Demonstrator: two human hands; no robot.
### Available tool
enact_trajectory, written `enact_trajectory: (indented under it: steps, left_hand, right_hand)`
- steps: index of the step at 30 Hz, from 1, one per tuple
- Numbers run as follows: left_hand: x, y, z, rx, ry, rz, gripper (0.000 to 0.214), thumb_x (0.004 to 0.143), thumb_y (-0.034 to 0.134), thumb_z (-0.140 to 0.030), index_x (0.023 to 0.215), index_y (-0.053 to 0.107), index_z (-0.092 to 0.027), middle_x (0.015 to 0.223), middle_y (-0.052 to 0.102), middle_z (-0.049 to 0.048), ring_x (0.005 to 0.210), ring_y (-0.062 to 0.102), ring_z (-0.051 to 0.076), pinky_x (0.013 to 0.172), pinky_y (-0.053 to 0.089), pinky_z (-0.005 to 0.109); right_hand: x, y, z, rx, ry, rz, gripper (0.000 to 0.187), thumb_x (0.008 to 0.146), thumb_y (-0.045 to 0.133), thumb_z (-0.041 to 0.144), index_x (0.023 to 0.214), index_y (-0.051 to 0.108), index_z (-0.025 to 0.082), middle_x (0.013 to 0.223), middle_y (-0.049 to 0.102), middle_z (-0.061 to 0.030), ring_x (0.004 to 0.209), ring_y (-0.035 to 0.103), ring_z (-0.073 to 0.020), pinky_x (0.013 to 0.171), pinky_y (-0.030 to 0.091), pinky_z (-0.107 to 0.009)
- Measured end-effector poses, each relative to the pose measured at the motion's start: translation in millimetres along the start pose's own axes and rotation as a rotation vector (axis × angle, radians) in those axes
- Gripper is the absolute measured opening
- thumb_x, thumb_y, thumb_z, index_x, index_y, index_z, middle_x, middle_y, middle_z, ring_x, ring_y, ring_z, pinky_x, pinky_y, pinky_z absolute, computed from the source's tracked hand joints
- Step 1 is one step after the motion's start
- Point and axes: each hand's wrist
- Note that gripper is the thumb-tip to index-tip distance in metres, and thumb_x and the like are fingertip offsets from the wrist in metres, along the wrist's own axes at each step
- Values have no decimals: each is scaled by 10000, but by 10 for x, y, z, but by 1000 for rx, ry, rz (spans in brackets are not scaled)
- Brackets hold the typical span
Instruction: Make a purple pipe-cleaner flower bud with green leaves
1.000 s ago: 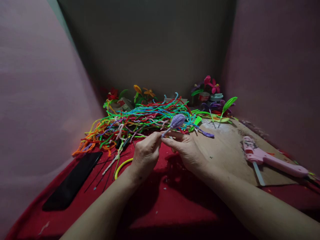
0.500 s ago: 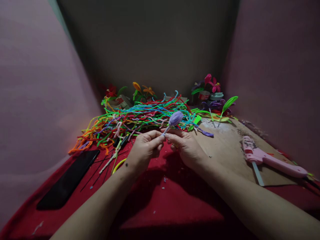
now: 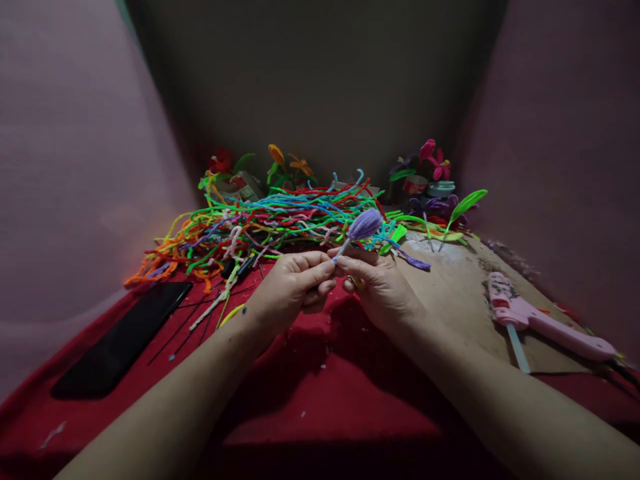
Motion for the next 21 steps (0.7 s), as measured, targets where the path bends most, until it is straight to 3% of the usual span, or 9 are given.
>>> enact_trajectory:
  steps: [3, 7, 10, 12, 14, 18, 21]
  left_hand:
    - [-21, 41, 26, 426, 152, -122, 159, 813, 533, -291, 773, 568, -141, 569, 483, -40, 444, 383, 46, 434, 307, 172]
    - [-2, 15, 197, 1087, 529, -318, 156, 834, 491, -228, 915, 591, -139, 704, 609, 18, 582, 529, 106, 552, 385, 216]
    - [30, -38, 312, 1353, 752, -370, 168, 864, 422, -173, 888, 584, -136, 694, 611, 26, 593, 553, 114, 550, 376, 215]
    - [38, -53, 324, 1341, 807, -369, 168, 856, 418, -133, 879, 585, -140, 659, 588, 6, 559, 532, 98, 534, 361, 200]
    - [30, -41, 280, 1214, 775, -389, 153, 838, 442, -123, 850, 593, -146, 630, 563, -13, 527, 499, 81, 523, 348, 187]
    - [-12, 29, 108, 766, 465, -397, 154, 816, 500, -200, 708, 601, -158, 534, 467, -42, 472, 409, 66, 473, 312, 176]
    - [-31, 65, 7, 396, 241, -324, 220, 791, 538, -245, 592, 540, -150, 478, 391, -56, 412, 313, 46, 407, 248, 172]
  right_hand:
    - [-7, -3, -10, -7, -1, -57, 154, 653, 694, 258, 793, 712, 198, 800, 644, -9, 630, 465, -93, 471, 258, -214]
    - [-19, 5, -19, -11, -14, -96, 155, 646, 693, 256, 793, 711, 212, 787, 657, 0, 610, 468, -91, 480, 272, -220]
    - [-29, 14, -23, -22, -7, -106, 134, 651, 690, 257, 778, 710, 218, 729, 645, 11, 595, 458, -87, 481, 271, -220]
    - [-32, 21, -23, -39, -1, -103, 134, 650, 694, 267, 774, 711, 219, 730, 644, 10, 599, 451, -88, 486, 276, -223]
    - [-34, 32, -18, -53, 9, -83, 152, 650, 698, 282, 789, 715, 223, 780, 651, 2, 613, 451, -93, 493, 292, -228]
    - [-33, 52, 0, -72, -29, 10, 177, 680, 683, 282, 848, 716, 240, 885, 652, -14, 663, 480, -114, 533, 344, -244]
    - [-16, 38, 1, -79, -48, 67, 163, 715, 645, 256, 862, 713, 242, 927, 662, -25, 761, 527, -147, 624, 392, -272]
Point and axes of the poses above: each hand's wrist, its own x-axis towards the middle knuckle, its own y-axis out of the palm, z = x × y
